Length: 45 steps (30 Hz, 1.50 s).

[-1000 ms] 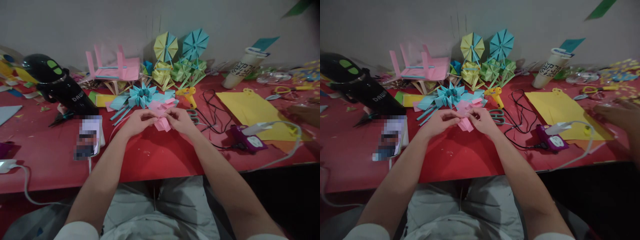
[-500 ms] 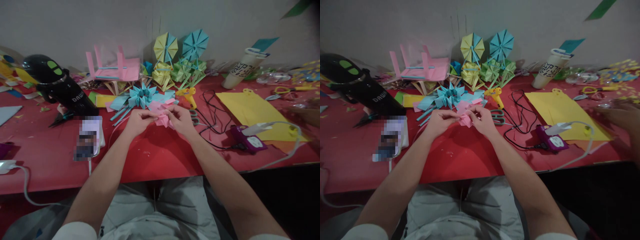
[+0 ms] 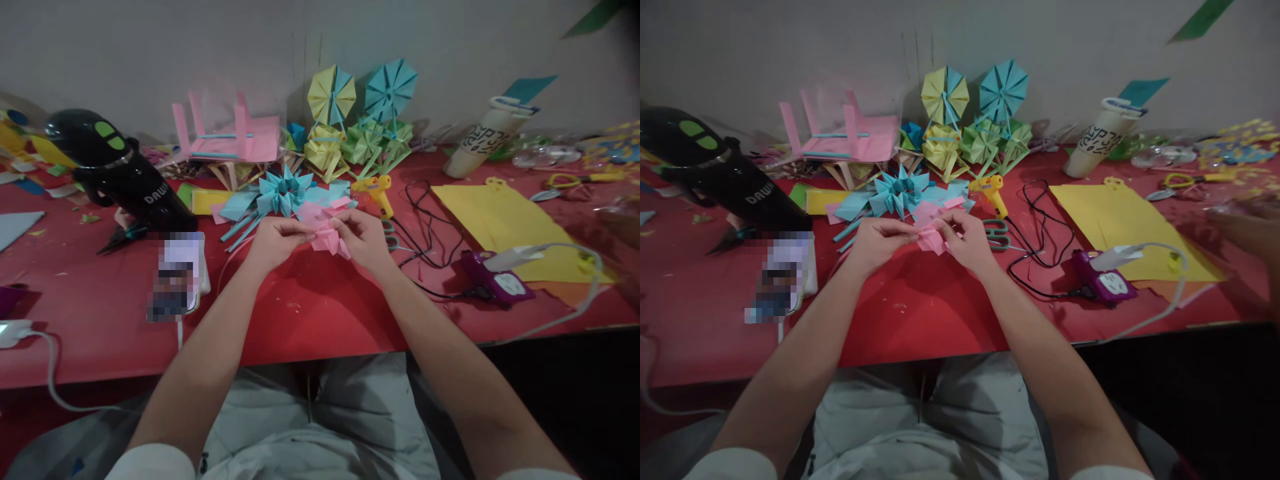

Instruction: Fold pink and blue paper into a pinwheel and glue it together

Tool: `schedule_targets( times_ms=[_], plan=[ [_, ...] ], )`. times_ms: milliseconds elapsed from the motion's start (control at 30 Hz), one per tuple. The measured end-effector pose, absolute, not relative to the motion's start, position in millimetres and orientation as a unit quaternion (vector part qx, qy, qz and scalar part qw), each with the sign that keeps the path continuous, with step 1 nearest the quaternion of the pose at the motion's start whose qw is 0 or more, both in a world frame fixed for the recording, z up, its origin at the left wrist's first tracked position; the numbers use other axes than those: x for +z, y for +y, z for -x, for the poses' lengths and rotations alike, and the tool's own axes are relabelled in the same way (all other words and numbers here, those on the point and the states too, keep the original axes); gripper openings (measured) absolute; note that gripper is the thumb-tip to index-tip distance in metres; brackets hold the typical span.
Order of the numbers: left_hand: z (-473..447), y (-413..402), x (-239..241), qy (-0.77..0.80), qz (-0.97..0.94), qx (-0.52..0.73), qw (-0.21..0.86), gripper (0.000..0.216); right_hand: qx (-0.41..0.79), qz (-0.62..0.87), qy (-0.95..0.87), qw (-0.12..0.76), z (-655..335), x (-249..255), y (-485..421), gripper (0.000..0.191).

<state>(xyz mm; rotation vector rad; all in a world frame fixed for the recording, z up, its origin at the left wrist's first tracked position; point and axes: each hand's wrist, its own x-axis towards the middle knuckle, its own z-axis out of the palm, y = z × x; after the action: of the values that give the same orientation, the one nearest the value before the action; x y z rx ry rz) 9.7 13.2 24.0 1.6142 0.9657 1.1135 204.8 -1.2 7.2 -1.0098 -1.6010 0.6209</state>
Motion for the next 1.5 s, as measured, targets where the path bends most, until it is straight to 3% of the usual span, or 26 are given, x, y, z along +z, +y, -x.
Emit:
schedule_targets(
  times_ms=[700,867,1500],
  plan=[
    [-11.3,11.8,22.2,0.393,-0.667,0.464,0.431,0.02,0.275,0.435,-0.678,0.525,-203.6,10.4,-2.6,0.041],
    [-9.8,13.7,21.0,0.392,-0.658,0.47,0.439,0.028,0.318,0.415,-0.667,0.53,-202.8,10.1,-2.9,0.046],
    [-11.4,8.6,25.5,0.401,-0.703,0.411,0.42,0.014,0.342,0.423,-0.677,0.496,-201.4,10.7,-4.6,0.034]
  ],
)
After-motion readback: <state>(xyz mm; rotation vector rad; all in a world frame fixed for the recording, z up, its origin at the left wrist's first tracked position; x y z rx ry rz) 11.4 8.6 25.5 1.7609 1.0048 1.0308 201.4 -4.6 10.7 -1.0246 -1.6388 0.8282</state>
